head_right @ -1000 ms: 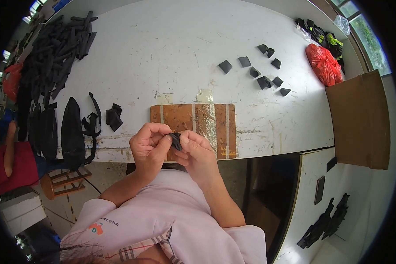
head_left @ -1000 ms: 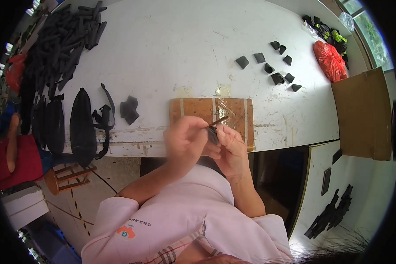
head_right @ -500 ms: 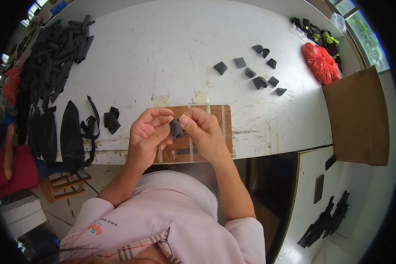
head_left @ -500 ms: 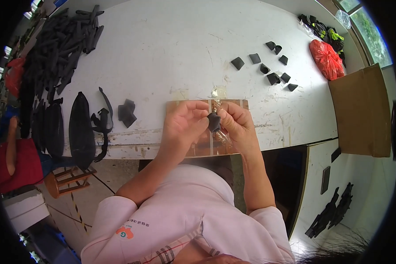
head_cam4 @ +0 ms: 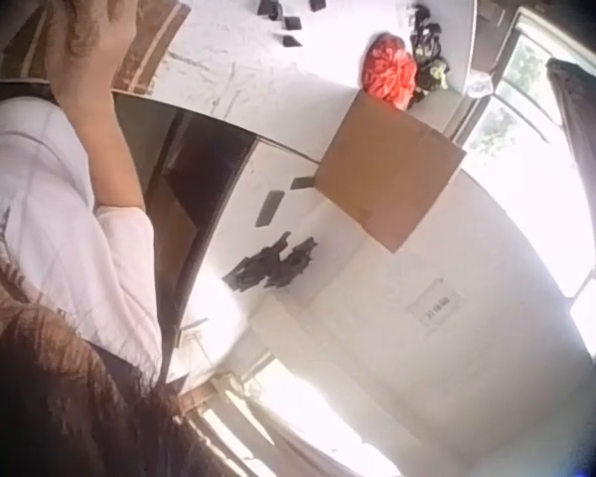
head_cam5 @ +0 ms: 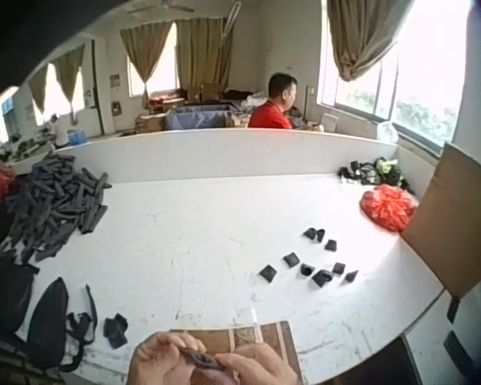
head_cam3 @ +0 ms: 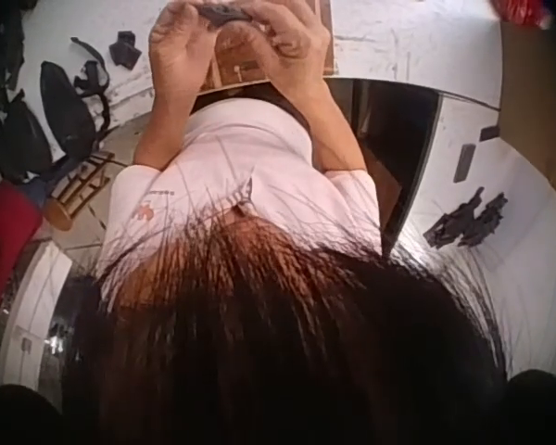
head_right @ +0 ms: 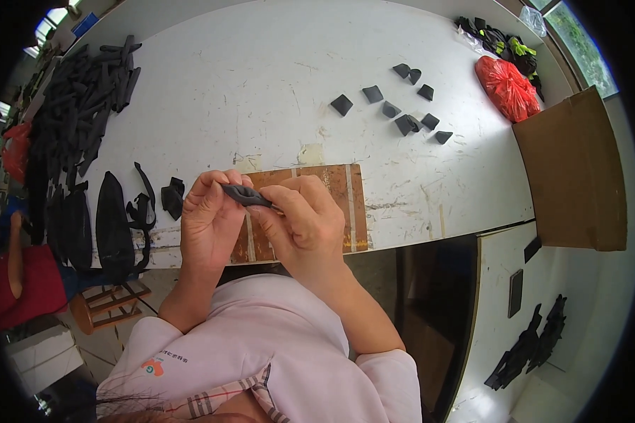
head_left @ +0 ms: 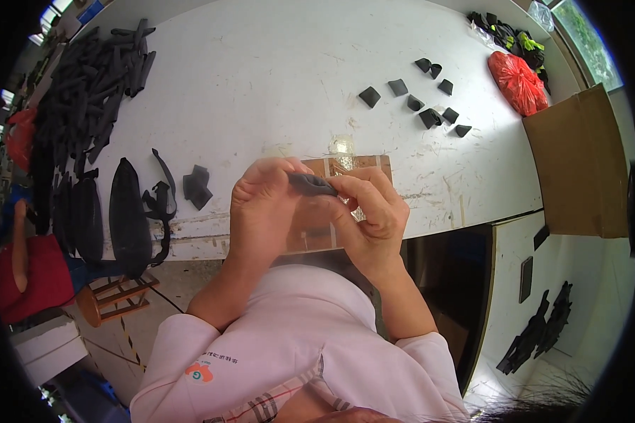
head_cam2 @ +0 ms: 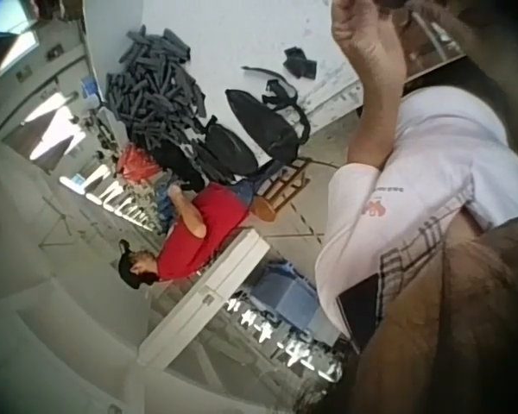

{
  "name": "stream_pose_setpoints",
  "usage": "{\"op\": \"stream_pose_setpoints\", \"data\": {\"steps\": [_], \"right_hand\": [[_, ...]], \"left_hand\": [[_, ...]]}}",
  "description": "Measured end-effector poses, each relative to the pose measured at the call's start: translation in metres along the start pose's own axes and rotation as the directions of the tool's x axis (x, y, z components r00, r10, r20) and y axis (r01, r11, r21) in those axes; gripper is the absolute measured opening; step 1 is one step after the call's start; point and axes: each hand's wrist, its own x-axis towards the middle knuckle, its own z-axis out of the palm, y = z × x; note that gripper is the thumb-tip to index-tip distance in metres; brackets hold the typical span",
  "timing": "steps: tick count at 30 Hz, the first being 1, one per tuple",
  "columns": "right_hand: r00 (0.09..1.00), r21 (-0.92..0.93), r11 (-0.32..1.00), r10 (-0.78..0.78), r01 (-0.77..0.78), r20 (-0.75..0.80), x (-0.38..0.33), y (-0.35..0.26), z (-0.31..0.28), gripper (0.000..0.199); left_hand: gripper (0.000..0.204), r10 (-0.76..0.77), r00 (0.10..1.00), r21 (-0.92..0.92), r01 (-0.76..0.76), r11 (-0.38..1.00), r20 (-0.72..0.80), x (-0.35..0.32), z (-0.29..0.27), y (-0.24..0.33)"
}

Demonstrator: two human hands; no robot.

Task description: Assembling small black foam pieces onto a component at a manufacturing workbench.

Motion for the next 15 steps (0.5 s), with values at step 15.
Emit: {"op": "stream_pose_setpoints", "data": {"steps": [15], "right_hand": [[0.996,-0.123,0.99,-0.07,0.064,-0.046,-0.014,0.018,0.008,0.013]], "left_hand": [[0.015,-0.122,0.991,0.603,0.067,0.795,0.051,-0.011,-0.016,-0.003]]}}
